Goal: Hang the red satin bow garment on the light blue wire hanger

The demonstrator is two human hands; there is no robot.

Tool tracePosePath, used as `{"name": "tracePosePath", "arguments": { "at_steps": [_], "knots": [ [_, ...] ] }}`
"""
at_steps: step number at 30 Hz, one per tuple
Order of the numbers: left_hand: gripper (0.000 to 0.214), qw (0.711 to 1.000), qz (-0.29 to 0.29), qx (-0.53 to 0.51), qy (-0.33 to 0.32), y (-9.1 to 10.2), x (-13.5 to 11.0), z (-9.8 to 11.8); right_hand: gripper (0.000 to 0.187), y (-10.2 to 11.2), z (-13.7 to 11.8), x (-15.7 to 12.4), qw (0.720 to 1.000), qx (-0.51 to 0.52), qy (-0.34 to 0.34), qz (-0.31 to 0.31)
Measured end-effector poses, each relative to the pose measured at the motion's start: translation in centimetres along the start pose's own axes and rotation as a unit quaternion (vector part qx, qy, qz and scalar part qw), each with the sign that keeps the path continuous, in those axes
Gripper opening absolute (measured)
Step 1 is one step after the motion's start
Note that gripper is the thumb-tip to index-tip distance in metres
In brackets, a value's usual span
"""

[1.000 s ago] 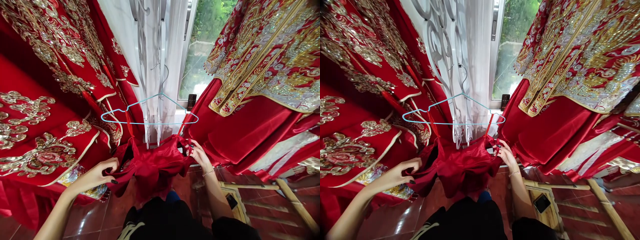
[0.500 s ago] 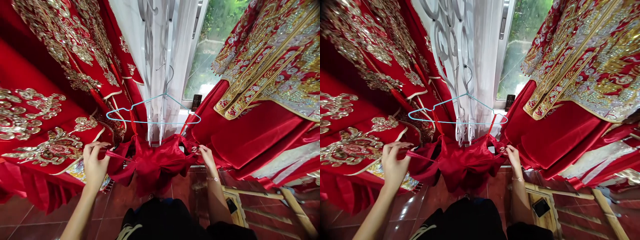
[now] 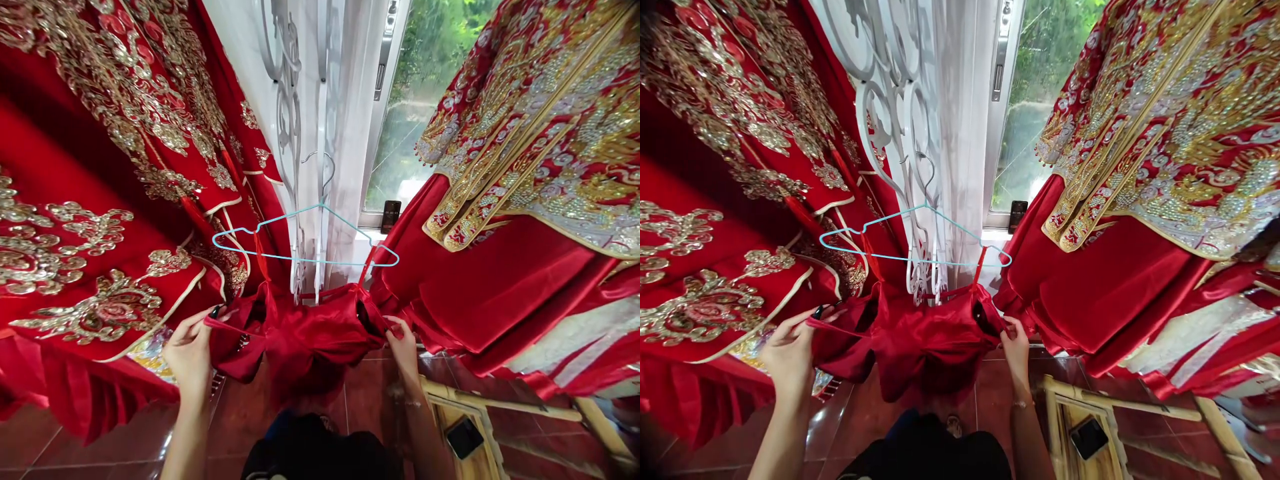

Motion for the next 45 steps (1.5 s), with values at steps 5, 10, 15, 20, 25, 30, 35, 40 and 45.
{"name": "tracePosePath", "arguments": {
  "at_steps": [5,10,15,20,25,30,35,40,45],
  "knots": [
    [0.031,0.997,-0.018,-0.004,-0.078,-1.7,3.0,1.6,0.044,-2.6,-3.9,-0.1,0.961,0.267,0.025,-0.065],
    [0.041,0.984,-0.046,-0.024,-0.169,-4.4,8.3,5.6,0.067,-2.4,-11.3,0.8,0.955,0.159,0.252,-0.008],
    [0.038,0.967,-0.124,-0.005,-0.224,-9.1,11.9,8.8,0.083,-2.7,-16.7,3.6,0.931,0.037,0.362,-0.021],
    [0.042,0.968,-0.106,-0.029,-0.226,-10.0,13.3,8.6,0.092,-2.4,-18.1,5.8,0.925,0.027,0.374,-0.058],
    [0.052,0.966,-0.109,-0.021,-0.232,-10.2,13.7,9.0,0.087,-2.8,-20.4,5.6,0.911,0.016,0.399,-0.104],
    [0.053,0.944,-0.25,0.022,-0.215,-14.0,11.8,11.1,0.086,-5.9,-24.5,5.9,0.871,-0.04,0.442,-0.21],
    [0.051,0.903,-0.355,0.082,-0.229,-17.8,9.9,12.8,0.075,-9.1,-26.7,5.9,0.837,-0.08,0.474,-0.262],
    [0.043,0.764,-0.489,0.303,-0.293,-19.1,9.6,11.3,0.045,-7.9,-28.4,5.2,0.828,-0.079,0.529,-0.171],
    [0.049,0.78,-0.306,0.316,-0.445,-12.5,6.4,14.7,0.036,-4.8,-26.9,4.5,0.851,-0.12,0.495,-0.13]
  ]
}}
Point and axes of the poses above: each hand's wrist, its own x-axis towards the middle knuckle, its own y-axis out of the back of the hand, z = x × y, the point moved 9 cm from there along x, towards the middle knuckle, and after that the axes turned 1 degree about y, right-handed, at the moved point
